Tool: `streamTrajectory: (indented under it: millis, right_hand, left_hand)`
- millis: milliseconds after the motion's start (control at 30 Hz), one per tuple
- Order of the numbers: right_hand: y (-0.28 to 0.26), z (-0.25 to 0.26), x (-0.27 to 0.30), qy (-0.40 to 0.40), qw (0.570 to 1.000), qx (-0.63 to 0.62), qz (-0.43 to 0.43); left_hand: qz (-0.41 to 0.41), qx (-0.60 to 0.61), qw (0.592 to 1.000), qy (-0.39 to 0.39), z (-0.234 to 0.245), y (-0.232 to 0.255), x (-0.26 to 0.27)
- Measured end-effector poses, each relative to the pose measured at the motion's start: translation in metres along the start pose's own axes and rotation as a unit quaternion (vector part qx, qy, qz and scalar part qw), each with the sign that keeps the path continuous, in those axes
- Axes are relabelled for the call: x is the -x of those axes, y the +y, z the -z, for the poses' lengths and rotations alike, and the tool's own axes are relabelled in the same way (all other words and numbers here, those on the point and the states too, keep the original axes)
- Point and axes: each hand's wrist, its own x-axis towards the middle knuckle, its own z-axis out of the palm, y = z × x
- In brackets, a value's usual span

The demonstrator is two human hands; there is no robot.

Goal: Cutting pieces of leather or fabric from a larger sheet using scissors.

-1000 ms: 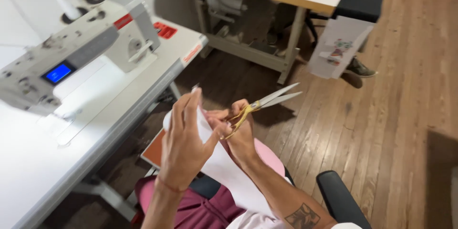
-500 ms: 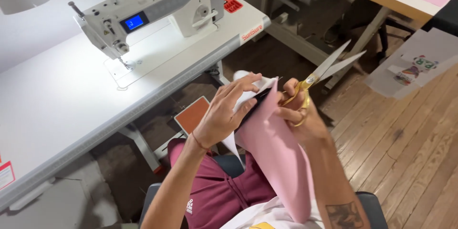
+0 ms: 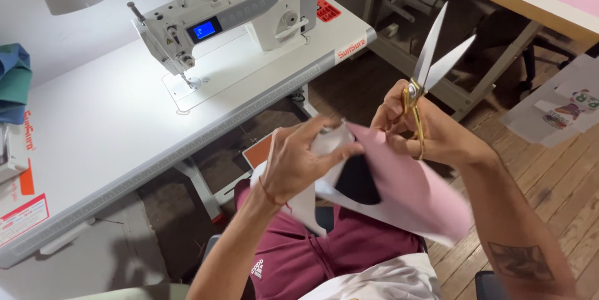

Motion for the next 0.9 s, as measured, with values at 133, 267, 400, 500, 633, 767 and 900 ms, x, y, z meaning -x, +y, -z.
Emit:
streamTrajectory:
  millis: [133,267,400,500,633,767,900]
  right_hand:
    - [0.009,-0.007,0.015,0.024,0.999,0.019,-0.027]
    - [0.017,-0.017,0.026,0.139,0.988,0.049,0.050]
    - [-0.002,-0.026,0.066,0.156,0.972,-0.058,0.166]
    - [0.026,-0.006,0.092,-0.247,0.894,-0.361,0.097]
    - [0.055,-0.033,0.186,-0.119,0.881,-0.409,-0.209]
    - [-0.003,-0.049,0.194,-0.049,0.897,-0.209,-0.386]
    - [-0.029,-0.063,0.198,-0.042,0.913,-0.159,-0.374]
  left_hand:
    - [0.062,0.044,0.997,0.025,-0.018,-0.015,0.026]
    - [0.057,0.105,0.993,0.020,-0.028,-0.006,0.038]
    - [0.084,0.196,0.976,0.046,-0.031,0.016,0.042]
    - [0.044,0.171,0.980,0.091,-0.040,0.012,0.037]
    - [0.038,0.167,0.982,0.074,-0.021,0.032,0.020]
    - [-0.006,0.091,0.996,0.012,-0.009,0.052,0.014]
    - [-0.077,0.026,0.997,-0.013,-0.002,0.071,0.015]
